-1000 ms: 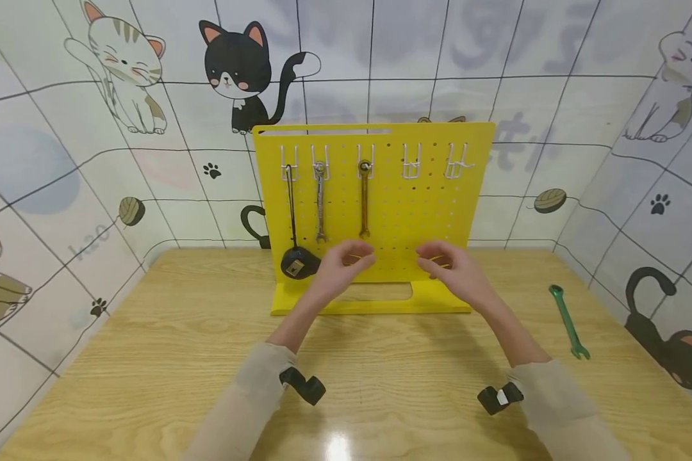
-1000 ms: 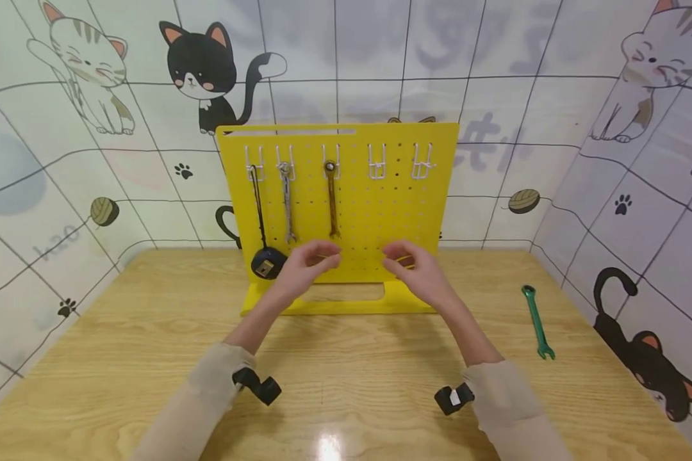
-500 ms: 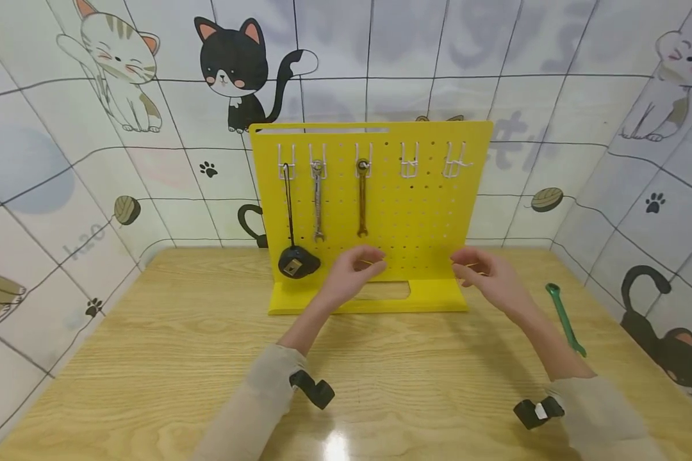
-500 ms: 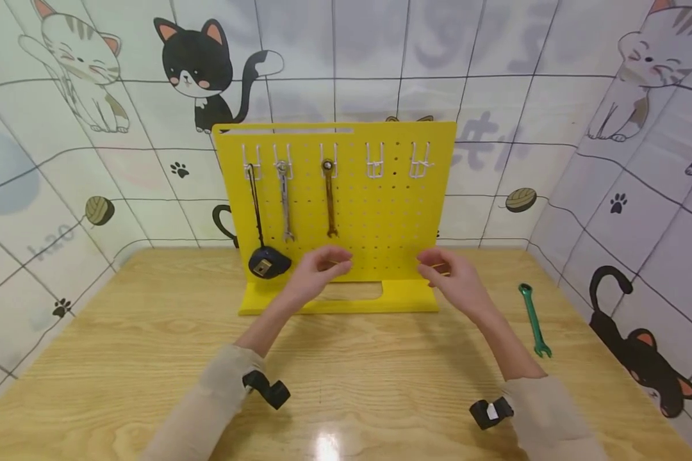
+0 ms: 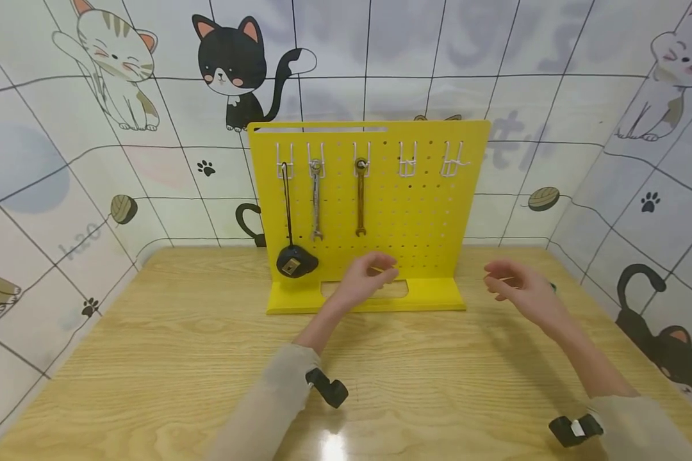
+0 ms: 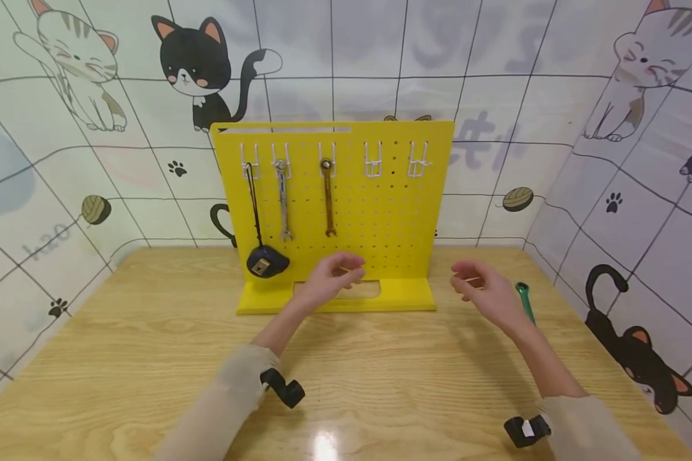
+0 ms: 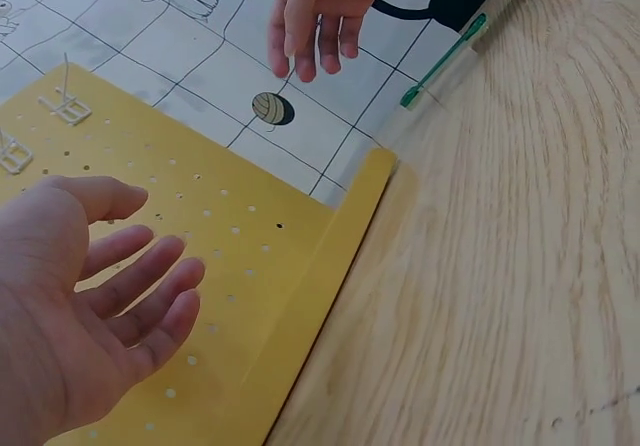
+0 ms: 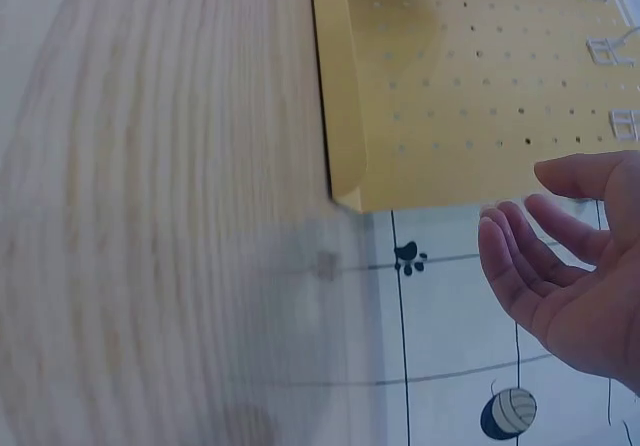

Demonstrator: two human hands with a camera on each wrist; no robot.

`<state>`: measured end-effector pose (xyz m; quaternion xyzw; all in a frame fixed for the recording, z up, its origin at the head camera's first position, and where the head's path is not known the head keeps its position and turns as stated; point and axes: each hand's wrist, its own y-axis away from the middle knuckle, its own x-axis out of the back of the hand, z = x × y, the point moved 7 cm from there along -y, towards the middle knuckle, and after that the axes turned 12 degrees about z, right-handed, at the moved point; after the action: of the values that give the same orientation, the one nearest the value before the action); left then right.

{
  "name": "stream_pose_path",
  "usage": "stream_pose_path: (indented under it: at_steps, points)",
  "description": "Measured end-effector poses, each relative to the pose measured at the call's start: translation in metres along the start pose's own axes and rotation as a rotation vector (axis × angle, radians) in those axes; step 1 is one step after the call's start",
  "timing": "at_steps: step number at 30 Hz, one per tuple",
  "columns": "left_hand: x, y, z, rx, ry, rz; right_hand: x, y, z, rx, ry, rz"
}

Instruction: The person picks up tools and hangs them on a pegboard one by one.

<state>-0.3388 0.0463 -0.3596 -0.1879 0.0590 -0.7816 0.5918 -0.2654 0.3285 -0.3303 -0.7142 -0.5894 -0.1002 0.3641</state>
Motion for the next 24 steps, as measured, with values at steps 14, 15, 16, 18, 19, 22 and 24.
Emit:
stream_pose_path:
  at_steps: [14, 15, 16, 18, 19, 22, 24]
  points:
    - [-0.035, 0.000, -0.004, 0.027, 0.097, -0.085, 0.036, 0.022, 0.041, -0.035, 0.081, -0.002]
    - [-0.039, -0.002, -0.009, 0.029, 0.103, -0.090, 0.037, 0.023, 0.044, -0.045, 0.095, -0.013]
    - [-0.042, -0.002, -0.010, 0.029, 0.106, -0.098, 0.039, 0.025, 0.047, -0.055, 0.110, -0.017]
    - [-0.048, -0.002, -0.012, 0.034, 0.112, -0.111, 0.043, 0.028, 0.054, -0.071, 0.143, -0.027]
    - [-0.051, -0.002, -0.013, 0.038, 0.116, -0.117, 0.045, 0.030, 0.058, -0.082, 0.159, -0.039]
    - [-0.059, -0.002, -0.013, 0.043, 0.127, -0.131, 0.050, 0.035, 0.069, -0.119, 0.209, -0.059]
    - [-0.063, -0.002, -0.013, 0.044, 0.129, -0.135, 0.054, 0.037, 0.076, -0.144, 0.240, -0.070]
